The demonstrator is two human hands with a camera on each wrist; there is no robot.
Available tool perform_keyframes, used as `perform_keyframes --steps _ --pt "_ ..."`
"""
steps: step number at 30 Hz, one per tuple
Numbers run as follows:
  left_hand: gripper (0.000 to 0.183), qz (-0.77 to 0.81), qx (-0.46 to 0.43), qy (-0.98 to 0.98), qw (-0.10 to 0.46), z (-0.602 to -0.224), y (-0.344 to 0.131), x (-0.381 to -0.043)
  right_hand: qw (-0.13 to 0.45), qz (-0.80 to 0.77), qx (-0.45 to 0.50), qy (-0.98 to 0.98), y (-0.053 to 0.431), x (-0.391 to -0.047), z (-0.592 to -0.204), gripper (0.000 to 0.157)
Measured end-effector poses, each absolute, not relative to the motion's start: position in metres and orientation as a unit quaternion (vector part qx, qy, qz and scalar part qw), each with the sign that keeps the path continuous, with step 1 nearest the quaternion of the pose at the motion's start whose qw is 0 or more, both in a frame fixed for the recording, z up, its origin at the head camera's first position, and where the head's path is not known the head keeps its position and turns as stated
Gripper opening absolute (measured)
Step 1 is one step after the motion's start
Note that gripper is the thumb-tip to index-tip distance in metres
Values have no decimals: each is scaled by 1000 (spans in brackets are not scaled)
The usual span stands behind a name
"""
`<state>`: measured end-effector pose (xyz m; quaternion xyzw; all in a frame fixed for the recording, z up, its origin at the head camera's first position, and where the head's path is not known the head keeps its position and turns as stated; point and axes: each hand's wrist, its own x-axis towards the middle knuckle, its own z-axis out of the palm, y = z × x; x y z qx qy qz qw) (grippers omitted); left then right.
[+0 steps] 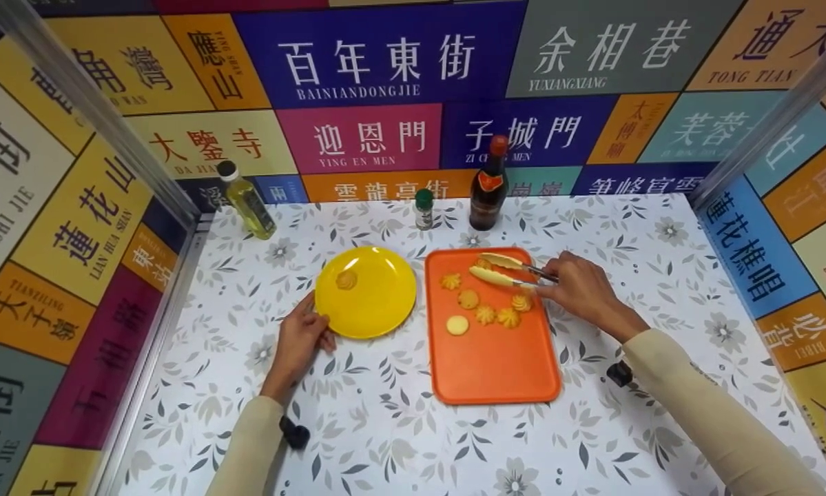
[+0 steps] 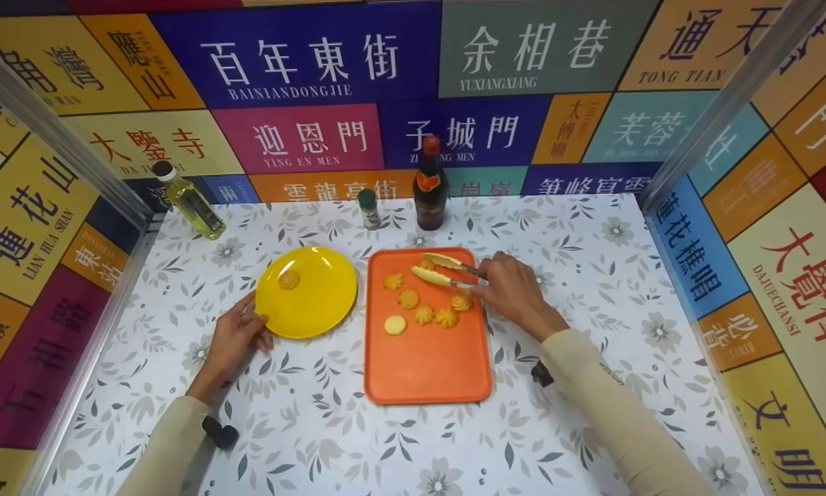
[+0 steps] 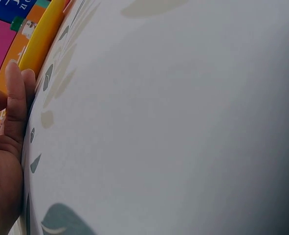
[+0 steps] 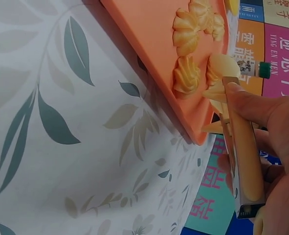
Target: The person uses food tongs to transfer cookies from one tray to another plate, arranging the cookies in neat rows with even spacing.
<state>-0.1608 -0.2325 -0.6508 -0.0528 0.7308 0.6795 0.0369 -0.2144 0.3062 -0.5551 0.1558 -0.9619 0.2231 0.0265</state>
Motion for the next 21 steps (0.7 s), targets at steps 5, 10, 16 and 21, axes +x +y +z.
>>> perform_keyframes --steps 5,10,16,21 --pt "67 693 -54 718 39 -651 -232 -160 38 229 163 -959 308 -213 -558 30" --pt "67 687 -52 724 39 -651 -231 -160 55 230 169 -957 309 -209 -559 29" --pt "67 674 -61 735 44 -649 -231 -160 78 233 177 -953 309 -205 -555 28" --pt "69 674 -61 735 44 -648 -231 -160 78 239 173 -952 306 -205 -549 30"
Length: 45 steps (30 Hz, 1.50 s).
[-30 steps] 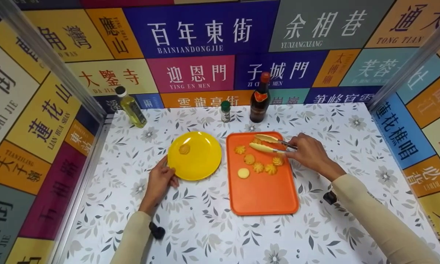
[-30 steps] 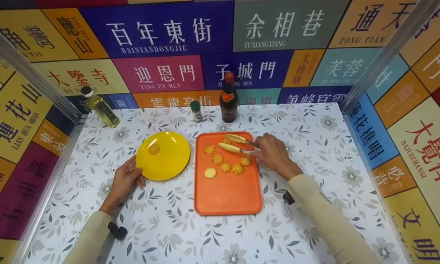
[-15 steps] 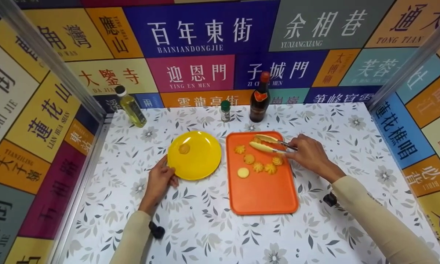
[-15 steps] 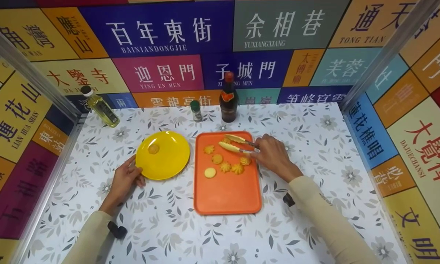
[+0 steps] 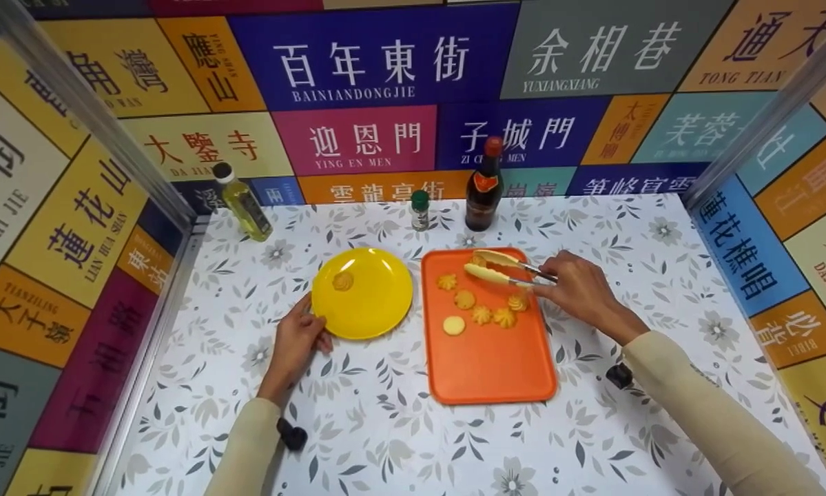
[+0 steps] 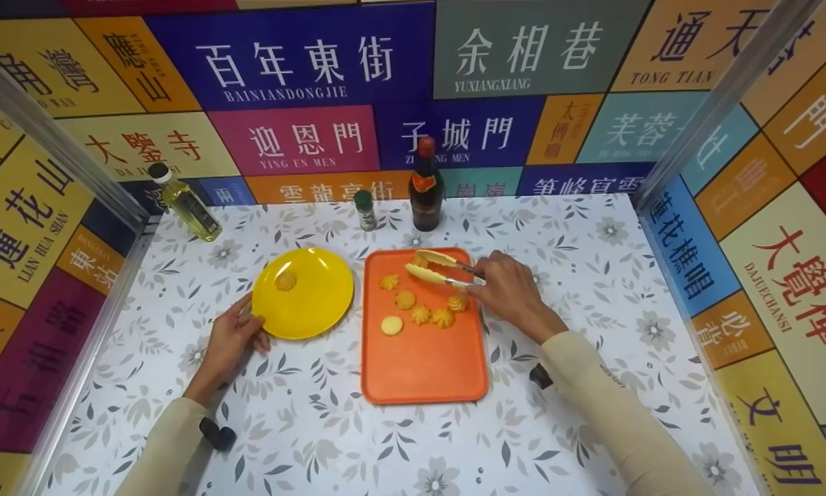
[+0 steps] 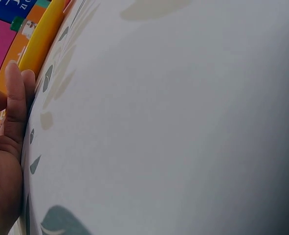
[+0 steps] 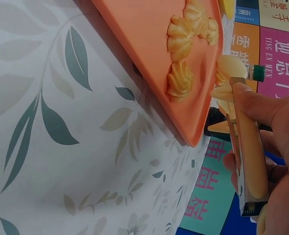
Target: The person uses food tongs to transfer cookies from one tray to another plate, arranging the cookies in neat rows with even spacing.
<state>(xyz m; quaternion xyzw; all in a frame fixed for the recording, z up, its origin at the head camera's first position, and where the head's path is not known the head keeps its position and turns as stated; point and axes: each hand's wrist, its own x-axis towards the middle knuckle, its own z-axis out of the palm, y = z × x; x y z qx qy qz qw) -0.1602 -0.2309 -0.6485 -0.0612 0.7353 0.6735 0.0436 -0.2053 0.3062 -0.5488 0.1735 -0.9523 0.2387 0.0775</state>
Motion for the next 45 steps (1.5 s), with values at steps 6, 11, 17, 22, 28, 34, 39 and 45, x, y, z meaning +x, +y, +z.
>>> perform_keyframes --steps 6,11,17,22,28,34,39,45 --pt "68 678 -55 732 41 -648 -232 -161 73 236 175 -953 301 -207 -546 32" --pt "69 682 -57 728 40 -649 -232 -162 68 236 180 -952 296 -209 -544 33" --pt "70 683 -56 727 42 -649 -232 -162 81 237 189 -950 290 -209 -542 33" --pt "69 678 -52 732 39 -650 -233 -161 86 234 196 -948 285 -211 -540 32" --pt "68 678 -57 731 42 -650 -232 -160 75 236 194 -949 281 -211 -539 37" --pt "69 679 -65 730 43 -651 -232 -160 69 230 190 -952 279 -211 -538 39" --pt "69 680 -61 730 37 -651 -231 -159 65 231 190 -952 276 -211 -536 38" --pt "66 684 -53 727 32 -651 -231 -159 68 236 195 -950 275 -210 -537 38"
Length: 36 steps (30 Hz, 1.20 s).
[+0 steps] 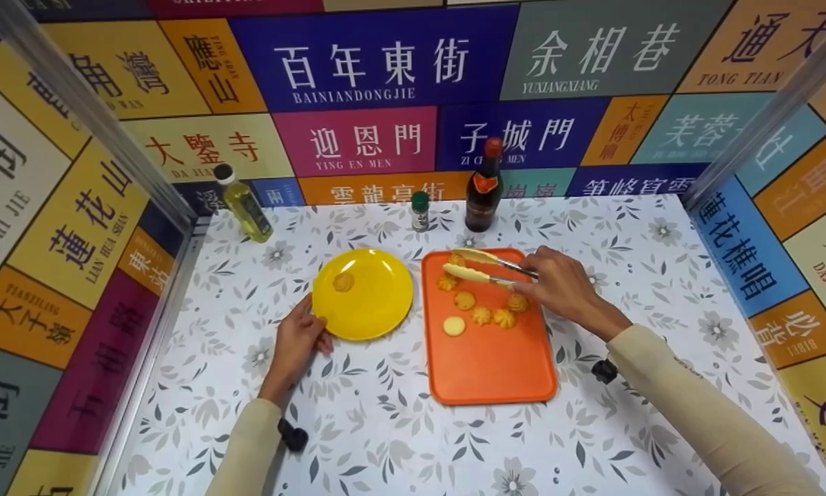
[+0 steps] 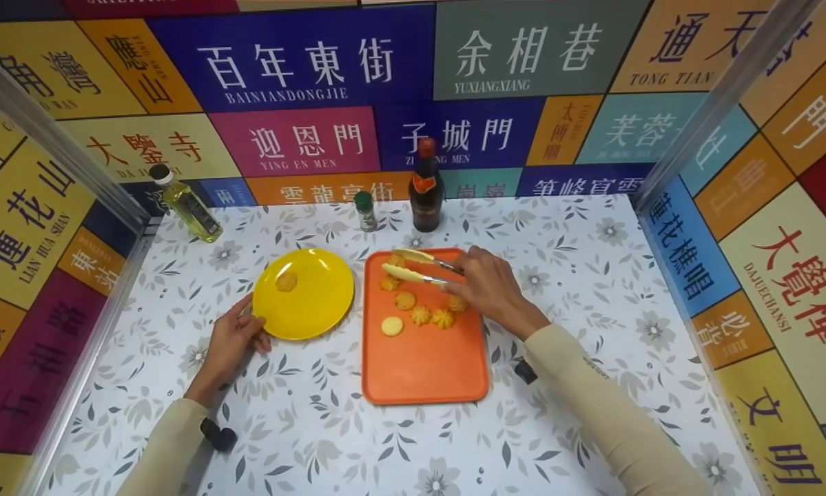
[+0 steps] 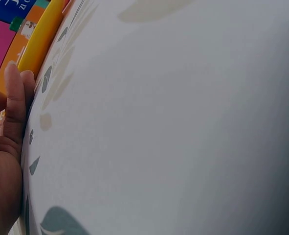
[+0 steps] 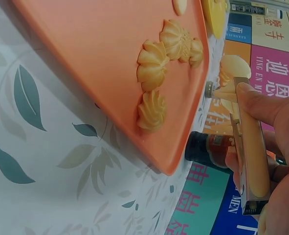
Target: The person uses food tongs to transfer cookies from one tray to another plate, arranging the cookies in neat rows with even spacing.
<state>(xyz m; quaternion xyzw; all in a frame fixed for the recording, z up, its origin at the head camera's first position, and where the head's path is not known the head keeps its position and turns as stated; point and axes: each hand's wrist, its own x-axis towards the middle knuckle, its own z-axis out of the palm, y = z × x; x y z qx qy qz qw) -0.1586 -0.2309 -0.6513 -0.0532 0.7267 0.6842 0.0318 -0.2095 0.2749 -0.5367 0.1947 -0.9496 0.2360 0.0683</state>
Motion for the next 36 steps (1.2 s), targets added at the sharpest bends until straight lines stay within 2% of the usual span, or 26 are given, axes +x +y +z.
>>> perform_keyframes --steps 9,22,36 --pt "67 678 -50 733 36 -651 -232 -159 82 234 206 -947 272 -207 -539 38" --pt "66 681 -52 729 50 -651 -233 -159 69 247 212 -943 261 -205 -539 37" --pt "67 679 -54 732 33 -651 -231 -160 68 243 247 -936 248 -202 -538 34"
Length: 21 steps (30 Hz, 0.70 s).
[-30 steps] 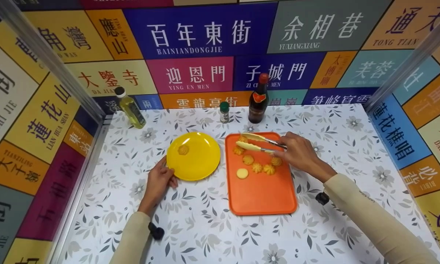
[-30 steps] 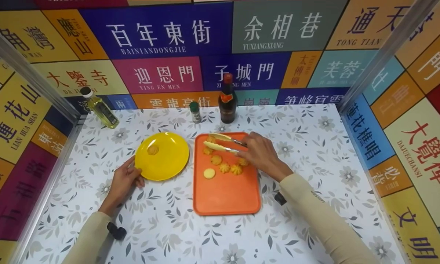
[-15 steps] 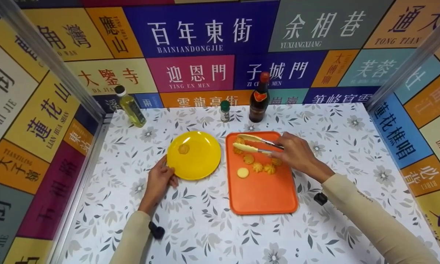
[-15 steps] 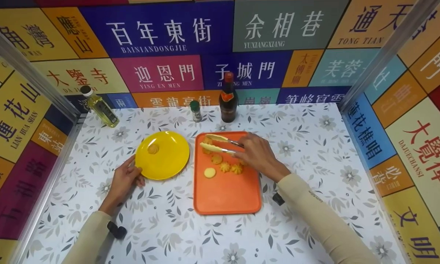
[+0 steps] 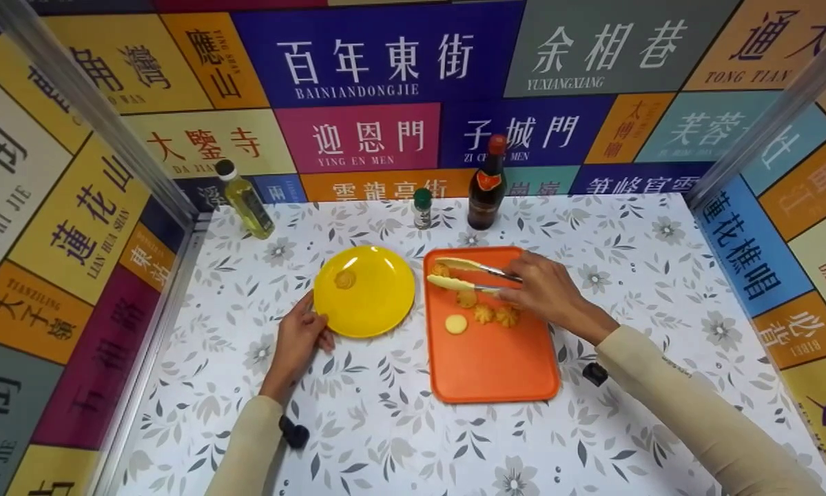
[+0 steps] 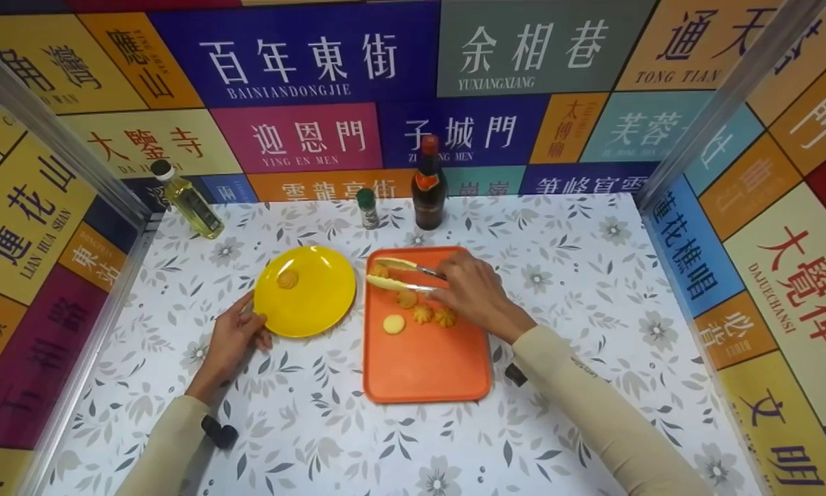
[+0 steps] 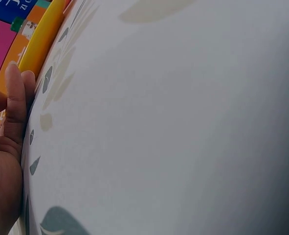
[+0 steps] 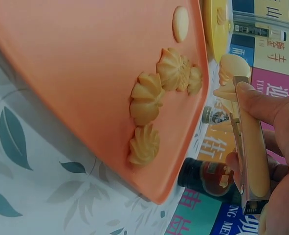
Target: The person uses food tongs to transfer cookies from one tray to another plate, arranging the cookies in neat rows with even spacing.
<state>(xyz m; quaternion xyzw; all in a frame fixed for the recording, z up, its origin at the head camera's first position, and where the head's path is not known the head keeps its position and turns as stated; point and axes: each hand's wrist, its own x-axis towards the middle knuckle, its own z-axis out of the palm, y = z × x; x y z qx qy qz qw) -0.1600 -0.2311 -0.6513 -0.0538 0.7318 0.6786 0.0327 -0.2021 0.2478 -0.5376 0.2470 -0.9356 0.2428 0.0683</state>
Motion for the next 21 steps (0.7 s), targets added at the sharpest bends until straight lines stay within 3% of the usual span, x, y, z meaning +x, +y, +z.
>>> perform_keyframes --steps 21 --pt "68 676 -59 734 38 -650 -230 -160 66 234 283 -928 223 -207 -537 39"
